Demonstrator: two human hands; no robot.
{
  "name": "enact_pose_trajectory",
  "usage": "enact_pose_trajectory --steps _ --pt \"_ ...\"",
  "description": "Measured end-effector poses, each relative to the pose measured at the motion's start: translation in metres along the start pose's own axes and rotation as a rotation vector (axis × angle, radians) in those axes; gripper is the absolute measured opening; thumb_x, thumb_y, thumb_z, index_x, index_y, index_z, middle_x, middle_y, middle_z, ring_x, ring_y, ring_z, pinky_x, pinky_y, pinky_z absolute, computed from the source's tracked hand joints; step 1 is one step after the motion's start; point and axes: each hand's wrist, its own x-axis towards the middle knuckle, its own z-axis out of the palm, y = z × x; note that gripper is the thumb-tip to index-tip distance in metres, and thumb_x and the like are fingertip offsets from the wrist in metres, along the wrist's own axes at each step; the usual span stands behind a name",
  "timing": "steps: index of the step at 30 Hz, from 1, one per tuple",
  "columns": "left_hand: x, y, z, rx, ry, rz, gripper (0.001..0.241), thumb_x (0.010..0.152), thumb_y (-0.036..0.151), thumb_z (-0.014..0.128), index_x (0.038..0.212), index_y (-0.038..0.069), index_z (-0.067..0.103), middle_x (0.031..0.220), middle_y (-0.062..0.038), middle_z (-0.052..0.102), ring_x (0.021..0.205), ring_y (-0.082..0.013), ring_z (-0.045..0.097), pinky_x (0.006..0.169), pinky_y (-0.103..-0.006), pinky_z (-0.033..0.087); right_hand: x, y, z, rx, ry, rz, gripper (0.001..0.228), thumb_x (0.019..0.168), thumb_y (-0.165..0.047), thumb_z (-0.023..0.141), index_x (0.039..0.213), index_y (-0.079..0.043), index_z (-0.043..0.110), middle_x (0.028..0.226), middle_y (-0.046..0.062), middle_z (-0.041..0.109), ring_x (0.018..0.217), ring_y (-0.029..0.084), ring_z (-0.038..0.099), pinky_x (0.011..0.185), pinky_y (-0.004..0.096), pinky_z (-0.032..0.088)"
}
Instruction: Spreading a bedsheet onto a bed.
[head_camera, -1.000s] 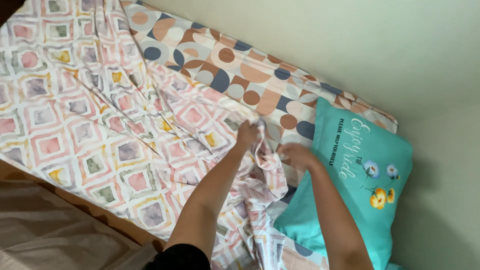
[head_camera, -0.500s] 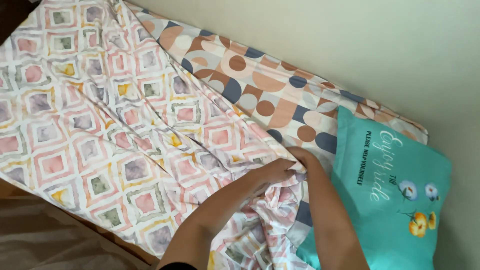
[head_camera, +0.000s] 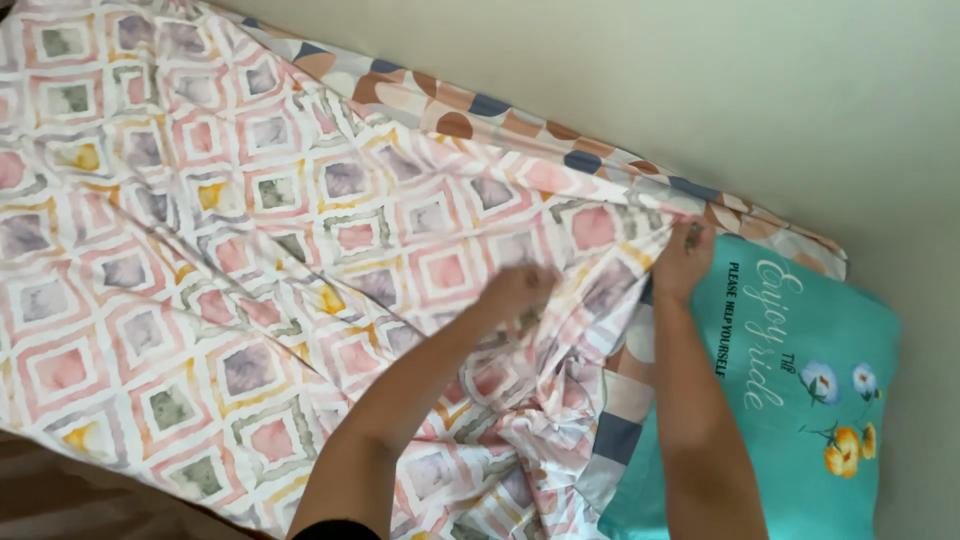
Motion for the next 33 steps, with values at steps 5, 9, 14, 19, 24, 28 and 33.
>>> enact_pose_trajectory --steps 5,9,14,19,24,28,33 --pt "0.071 0.038 -0.064 0.476 0.481 0.287 0.038 0.097 0.029 0.057 0.132 0.014 0.052 0.085 -0.016 0.071 0.078 -0.0368 0.070 0.070 -0.0506 0.054 -0.002 -0.068 0.002 -0.022 0.020 0.008 0.008 0.106 -0.008 0.057 0.113 -0.006 0.059 0.106 0.001 0.063 0.091 0.010 0.059 0.082 0.024 0.048" --pt "0.102 0.062 -0.095 0.819 0.392 0.272 0.066 0.092 0.016 0.051 0.156 0.027 0.039 0.092 -0.020 0.070 0.082 -0.0386 0.070 0.071 -0.0535 0.054 -0.020 -0.028 -0.010 0.360 -0.085 0.111 0.006 0.108 -0.006 0.054 0.104 -0.006 0.058 0.101 0.003 0.063 0.095 0.012 0.058 0.092 0.027 0.047" --pt "0.213 -0.059 -0.108 1.154 0.140 0.111 0.046 0.091 0.023 0.060 0.137 0.019 0.054 0.115 -0.015 0.071 0.102 -0.0348 0.071 0.083 -0.0504 0.058 -0.048 0.002 -0.013 0.344 -0.309 0.314 0.008 0.104 -0.005 0.053 0.102 -0.005 0.061 0.098 0.003 0.063 0.094 0.012 0.058 0.091 0.027 0.046" --pt "0.230 -0.043 -0.113 1.023 0.140 0.049 0.035 0.092 0.022 0.062 0.126 0.011 0.057 0.118 -0.022 0.070 0.109 -0.0397 0.069 0.091 -0.0505 0.056 -0.053 0.040 0.002 0.257 -0.569 0.632 0.016 0.100 -0.010 0.061 0.114 -0.004 0.059 0.096 0.005 0.064 0.092 0.014 0.058 0.086 0.029 0.045" --pt "0.241 -0.019 -0.097 0.561 0.275 0.290 0.036 0.094 0.009 0.054 0.128 0.005 0.042 0.113 -0.032 0.064 0.108 -0.0489 0.063 0.089 -0.0550 0.049 -0.044 0.053 0.038 -0.293 -1.015 1.013 0.051 0.090 -0.032 0.069 0.136 -0.017 0.053 0.114 -0.009 0.063 0.106 0.007 0.057 0.083 0.028 0.048" --pt "0.241 -0.006 -0.094 0.503 0.295 0.380 0.036 0.093 0.006 0.053 0.128 0.005 0.042 0.111 -0.033 0.063 0.109 -0.0485 0.062 0.091 -0.0542 0.048 -0.009 0.129 0.041 -0.535 -0.904 1.038 0.042 0.093 -0.037 0.076 0.113 -0.001 0.071 0.087 0.009 0.060 0.076 0.020 0.054 0.054 0.035 0.042" --pt "0.242 0.005 -0.084 0.460 0.366 0.529 0.036 0.093 0.004 0.060 0.126 0.009 0.046 0.117 -0.029 0.063 0.123 -0.0478 0.052 0.099 -0.0540 0.044 0.062 0.153 0.048 0.074 -0.213 0.860 0.025 0.095 -0.009 0.062 0.112 -0.001 0.046 0.091 0.013 0.062 0.063 0.031 0.071 0.050 0.043 0.055"
